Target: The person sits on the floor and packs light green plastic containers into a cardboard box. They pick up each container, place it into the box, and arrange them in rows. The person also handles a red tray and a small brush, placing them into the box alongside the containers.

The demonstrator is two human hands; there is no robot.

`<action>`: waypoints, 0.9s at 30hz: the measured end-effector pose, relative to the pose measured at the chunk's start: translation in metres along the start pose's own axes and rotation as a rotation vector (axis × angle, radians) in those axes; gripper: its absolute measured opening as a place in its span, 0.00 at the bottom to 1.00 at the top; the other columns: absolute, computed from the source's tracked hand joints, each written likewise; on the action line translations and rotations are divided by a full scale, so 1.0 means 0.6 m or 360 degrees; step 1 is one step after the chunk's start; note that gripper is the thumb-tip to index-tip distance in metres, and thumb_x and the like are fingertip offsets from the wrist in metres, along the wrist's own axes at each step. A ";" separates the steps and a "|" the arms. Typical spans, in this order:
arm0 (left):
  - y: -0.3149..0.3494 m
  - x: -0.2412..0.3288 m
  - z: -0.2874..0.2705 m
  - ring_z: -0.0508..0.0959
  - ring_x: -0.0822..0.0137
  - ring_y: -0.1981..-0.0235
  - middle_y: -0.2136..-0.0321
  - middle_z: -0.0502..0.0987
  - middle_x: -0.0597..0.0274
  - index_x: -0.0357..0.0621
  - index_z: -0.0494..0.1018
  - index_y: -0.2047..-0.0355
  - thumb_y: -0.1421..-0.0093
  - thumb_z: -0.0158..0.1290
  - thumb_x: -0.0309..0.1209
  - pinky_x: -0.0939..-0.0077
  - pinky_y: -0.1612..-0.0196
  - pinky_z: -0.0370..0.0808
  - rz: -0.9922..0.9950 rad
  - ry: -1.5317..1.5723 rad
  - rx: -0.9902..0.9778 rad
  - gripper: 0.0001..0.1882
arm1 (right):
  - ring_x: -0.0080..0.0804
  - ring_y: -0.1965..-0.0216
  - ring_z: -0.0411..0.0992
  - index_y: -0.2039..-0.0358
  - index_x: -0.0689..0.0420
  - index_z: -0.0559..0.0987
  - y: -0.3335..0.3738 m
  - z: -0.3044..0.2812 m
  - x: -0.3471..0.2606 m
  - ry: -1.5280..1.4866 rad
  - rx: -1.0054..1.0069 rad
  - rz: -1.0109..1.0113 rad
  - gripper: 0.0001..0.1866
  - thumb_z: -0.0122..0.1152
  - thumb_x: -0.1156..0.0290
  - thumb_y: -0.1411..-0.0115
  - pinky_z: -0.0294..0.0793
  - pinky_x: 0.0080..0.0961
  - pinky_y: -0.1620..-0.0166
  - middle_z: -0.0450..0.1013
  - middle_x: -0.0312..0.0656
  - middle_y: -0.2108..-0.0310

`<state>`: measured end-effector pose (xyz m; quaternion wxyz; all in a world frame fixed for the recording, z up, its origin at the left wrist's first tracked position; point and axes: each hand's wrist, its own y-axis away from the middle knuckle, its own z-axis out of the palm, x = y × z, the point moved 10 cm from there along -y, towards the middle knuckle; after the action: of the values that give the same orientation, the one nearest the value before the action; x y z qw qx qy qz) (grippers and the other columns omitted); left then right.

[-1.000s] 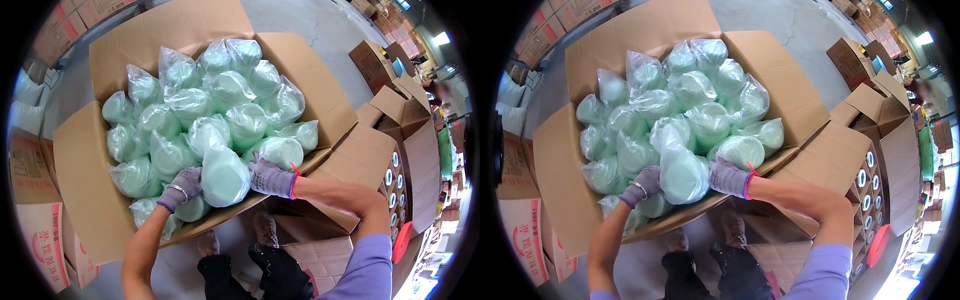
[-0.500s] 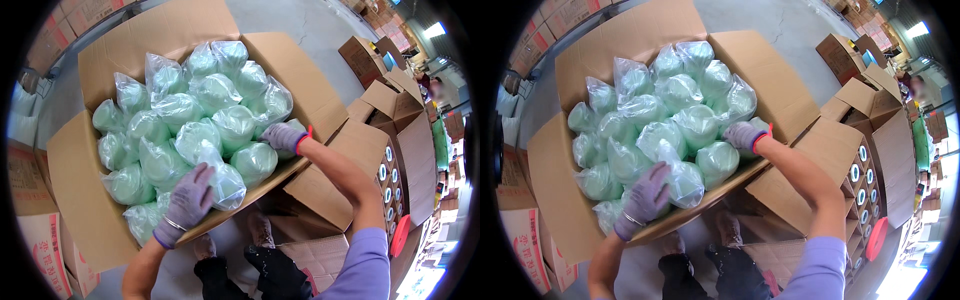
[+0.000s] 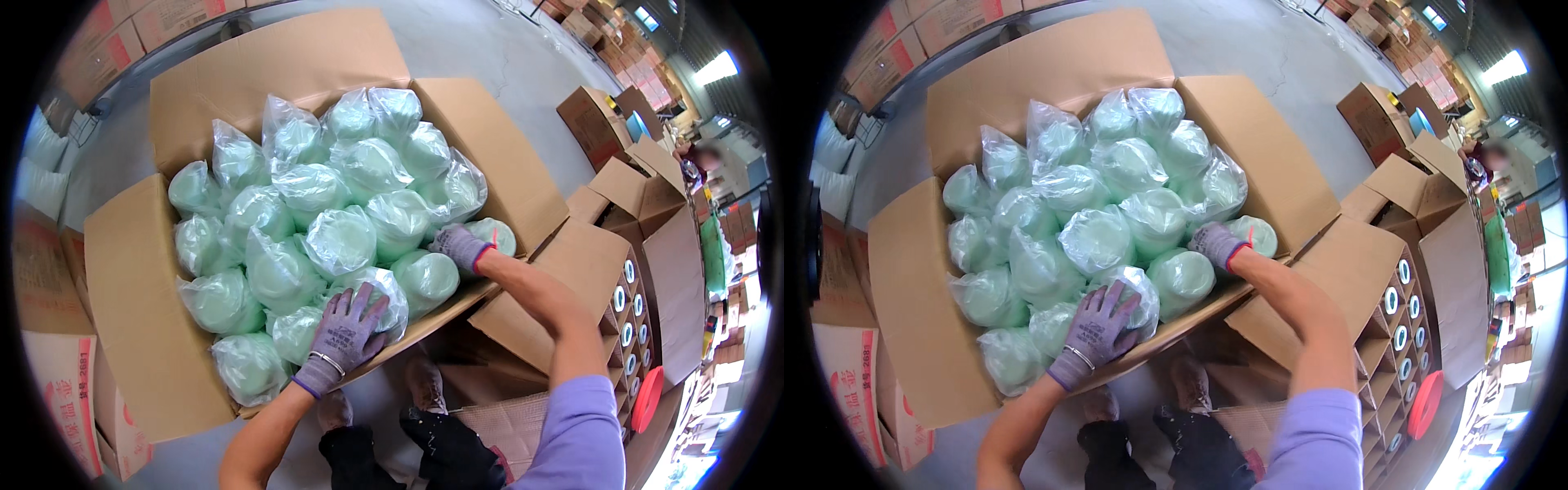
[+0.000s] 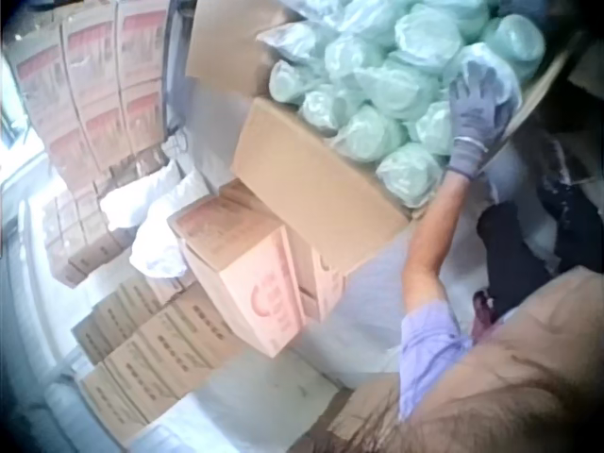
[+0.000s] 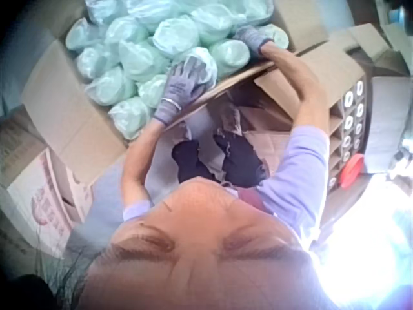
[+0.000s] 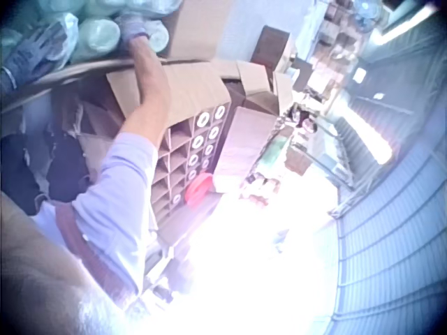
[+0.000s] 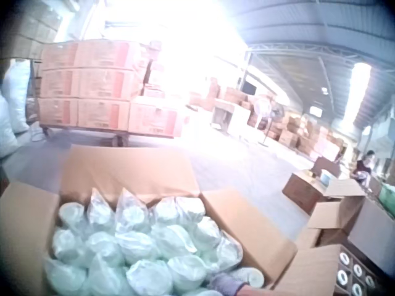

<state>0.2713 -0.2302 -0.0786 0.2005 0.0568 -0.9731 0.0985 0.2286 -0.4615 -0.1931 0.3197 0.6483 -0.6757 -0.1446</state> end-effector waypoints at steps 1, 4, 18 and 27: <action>-0.001 -0.001 -0.001 0.67 0.43 0.48 0.43 0.61 0.45 0.51 0.63 0.43 0.49 0.55 0.46 0.49 0.45 0.63 -0.0005 0.0006 0.0011 0.34 | 0.42 0.65 0.76 0.67 0.50 0.80 0.011 -0.032 0.003 0.0051 0.0080 0.0006 0.10 0.51 0.66 0.44 0.76 0.37 0.66 0.75 0.45 0.67; 0.002 -0.008 -0.001 0.67 0.44 0.49 0.43 0.61 0.45 0.50 0.63 0.43 0.50 0.56 0.45 0.50 0.45 0.64 -0.0037 0.0006 0.0011 0.34 | 0.41 0.71 0.78 0.72 0.52 0.83 0.053 -0.131 0.008 0.0149 0.0202 0.0041 0.08 0.55 0.68 0.48 0.77 0.36 0.72 0.78 0.45 0.72; 0.007 -0.006 0.002 0.69 0.45 0.50 0.44 0.61 0.43 0.50 0.63 0.42 0.50 0.56 0.45 0.50 0.45 0.64 -0.0028 -0.0015 0.0015 0.35 | 0.40 0.64 0.78 0.66 0.52 0.81 -0.015 -0.092 0.028 -0.0261 0.0217 -0.0059 0.09 0.53 0.71 0.45 0.78 0.37 0.66 0.78 0.43 0.67; -0.003 0.005 0.001 0.69 0.45 0.50 0.44 0.62 0.42 0.49 0.63 0.42 0.50 0.56 0.46 0.51 0.45 0.64 0.0009 -0.0038 0.0034 0.36 | 0.43 0.65 0.78 0.68 0.52 0.83 -0.090 0.025 0.026 -0.0201 0.0240 0.0035 0.11 0.50 0.71 0.44 0.77 0.40 0.65 0.78 0.48 0.66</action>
<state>0.2688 -0.2322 -0.0775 0.1880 0.0572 -0.9745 0.1086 0.2623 -0.4862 -0.2338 0.2282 0.6527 -0.7106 -0.1304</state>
